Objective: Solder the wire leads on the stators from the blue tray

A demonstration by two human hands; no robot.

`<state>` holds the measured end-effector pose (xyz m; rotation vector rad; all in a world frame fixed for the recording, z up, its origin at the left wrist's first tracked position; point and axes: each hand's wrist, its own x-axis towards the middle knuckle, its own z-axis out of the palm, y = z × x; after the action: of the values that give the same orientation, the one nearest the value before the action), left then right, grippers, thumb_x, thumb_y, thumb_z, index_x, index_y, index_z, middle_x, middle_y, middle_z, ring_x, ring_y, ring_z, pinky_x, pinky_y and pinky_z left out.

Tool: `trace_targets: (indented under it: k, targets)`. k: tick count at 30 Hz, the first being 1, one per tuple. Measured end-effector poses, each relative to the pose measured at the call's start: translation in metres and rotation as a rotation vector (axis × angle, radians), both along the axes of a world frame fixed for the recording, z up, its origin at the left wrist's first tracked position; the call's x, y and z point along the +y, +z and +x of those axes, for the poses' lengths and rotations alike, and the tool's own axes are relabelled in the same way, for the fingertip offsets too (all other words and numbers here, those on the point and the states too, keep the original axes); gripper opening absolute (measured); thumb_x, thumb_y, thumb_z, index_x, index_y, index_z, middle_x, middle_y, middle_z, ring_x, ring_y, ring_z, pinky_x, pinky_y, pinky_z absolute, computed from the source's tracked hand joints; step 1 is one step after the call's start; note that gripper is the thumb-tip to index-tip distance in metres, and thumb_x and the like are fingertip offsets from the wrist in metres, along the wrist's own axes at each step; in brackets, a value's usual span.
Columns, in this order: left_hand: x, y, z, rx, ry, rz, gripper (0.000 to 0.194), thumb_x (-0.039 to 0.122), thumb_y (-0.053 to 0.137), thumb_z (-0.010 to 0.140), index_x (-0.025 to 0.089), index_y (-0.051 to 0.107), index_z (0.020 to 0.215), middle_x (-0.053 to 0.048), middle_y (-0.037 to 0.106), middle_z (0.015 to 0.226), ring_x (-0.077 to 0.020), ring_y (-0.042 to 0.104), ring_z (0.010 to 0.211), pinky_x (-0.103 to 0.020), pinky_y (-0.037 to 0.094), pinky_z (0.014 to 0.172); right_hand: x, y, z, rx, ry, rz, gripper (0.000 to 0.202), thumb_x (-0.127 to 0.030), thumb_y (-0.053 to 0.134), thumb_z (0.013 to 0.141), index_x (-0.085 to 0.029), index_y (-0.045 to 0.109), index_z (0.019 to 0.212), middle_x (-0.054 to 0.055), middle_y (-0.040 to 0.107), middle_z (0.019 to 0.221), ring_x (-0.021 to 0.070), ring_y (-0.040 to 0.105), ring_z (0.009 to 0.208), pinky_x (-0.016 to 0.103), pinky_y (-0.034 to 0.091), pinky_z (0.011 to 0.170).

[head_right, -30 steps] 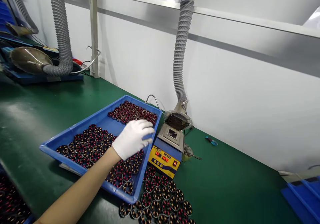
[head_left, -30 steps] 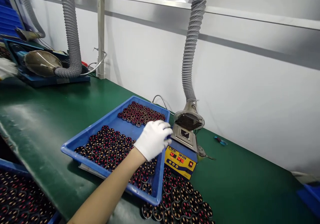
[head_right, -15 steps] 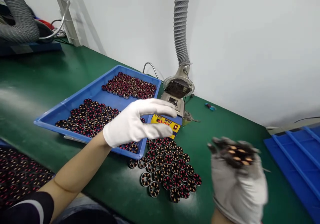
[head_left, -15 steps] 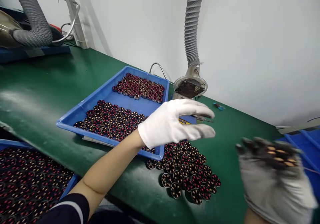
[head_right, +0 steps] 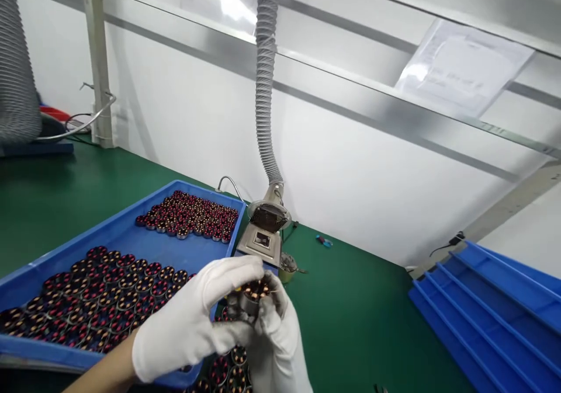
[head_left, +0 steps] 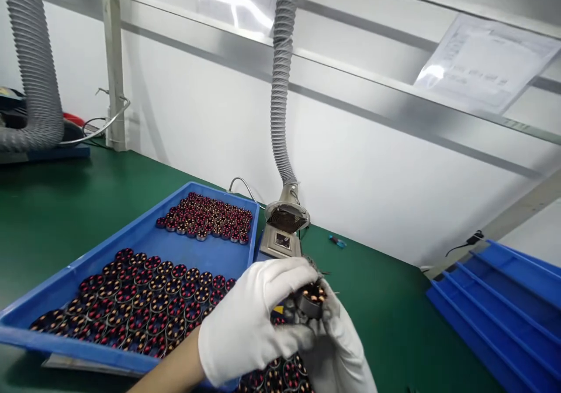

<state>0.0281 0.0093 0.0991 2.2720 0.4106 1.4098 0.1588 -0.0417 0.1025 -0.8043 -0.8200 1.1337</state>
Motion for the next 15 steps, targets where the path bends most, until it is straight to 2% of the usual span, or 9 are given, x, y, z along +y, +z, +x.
trace_targets:
  k: [2,5,8,12,15]
  targets:
    - [0.0,-0.002,0.005,-0.04,0.031,0.015,0.053,0.014,0.069,0.071,0.025,0.048,0.118,-0.004,0.056,0.122,-0.0151,0.053,0.11,-0.026,0.041,0.096,0.0,-0.001,-0.001,0.031,0.052,-0.032,0.034,-0.041,0.076,0.063,-0.025,0.069,0.093,0.006,0.07,0.097,0.0217,0.065,0.088,0.035,0.053,0.08]
    - [0.002,-0.004,0.01,-0.098,0.045,0.038,0.047,0.012,0.07,0.069,0.026,0.053,0.111,-0.003,0.059,0.117,-0.0152,0.055,0.105,-0.026,0.043,0.093,0.003,-0.007,0.003,0.063,0.101,-0.03,0.032,-0.041,0.076,0.063,-0.026,0.069,0.091,0.005,0.07,0.094,0.0226,0.064,0.09,0.037,0.052,0.083]
    - [0.005,-0.006,0.013,-0.151,0.03,0.052,0.039,0.012,0.069,0.07,0.025,0.056,0.105,-0.002,0.062,0.111,-0.0145,0.057,0.099,-0.025,0.045,0.089,0.012,-0.022,0.012,0.071,0.098,-0.018,0.036,-0.042,0.077,0.062,-0.026,0.069,0.093,0.006,0.069,0.096,0.0245,0.064,0.09,0.04,0.051,0.083]
    - [0.013,-0.007,0.012,-0.186,-0.005,0.068,0.027,0.025,0.069,0.076,0.023,0.06,0.101,-0.005,0.065,0.104,-0.0157,0.06,0.094,-0.027,0.048,0.085,0.032,-0.05,0.02,0.056,0.094,0.018,0.042,-0.051,0.078,0.056,-0.025,0.07,0.089,0.006,0.071,0.084,0.0245,0.067,0.079,0.041,0.053,0.078]
    - [0.017,-0.006,0.011,-0.211,-0.049,0.047,0.016,0.033,0.059,0.084,0.02,0.064,0.092,-0.006,0.068,0.097,-0.0167,0.063,0.09,-0.028,0.049,0.084,0.042,-0.06,0.019,-0.009,0.091,0.022,0.041,-0.05,0.078,0.057,-0.025,0.07,0.088,0.005,0.07,0.079,0.0239,0.066,0.077,0.041,0.054,0.076]
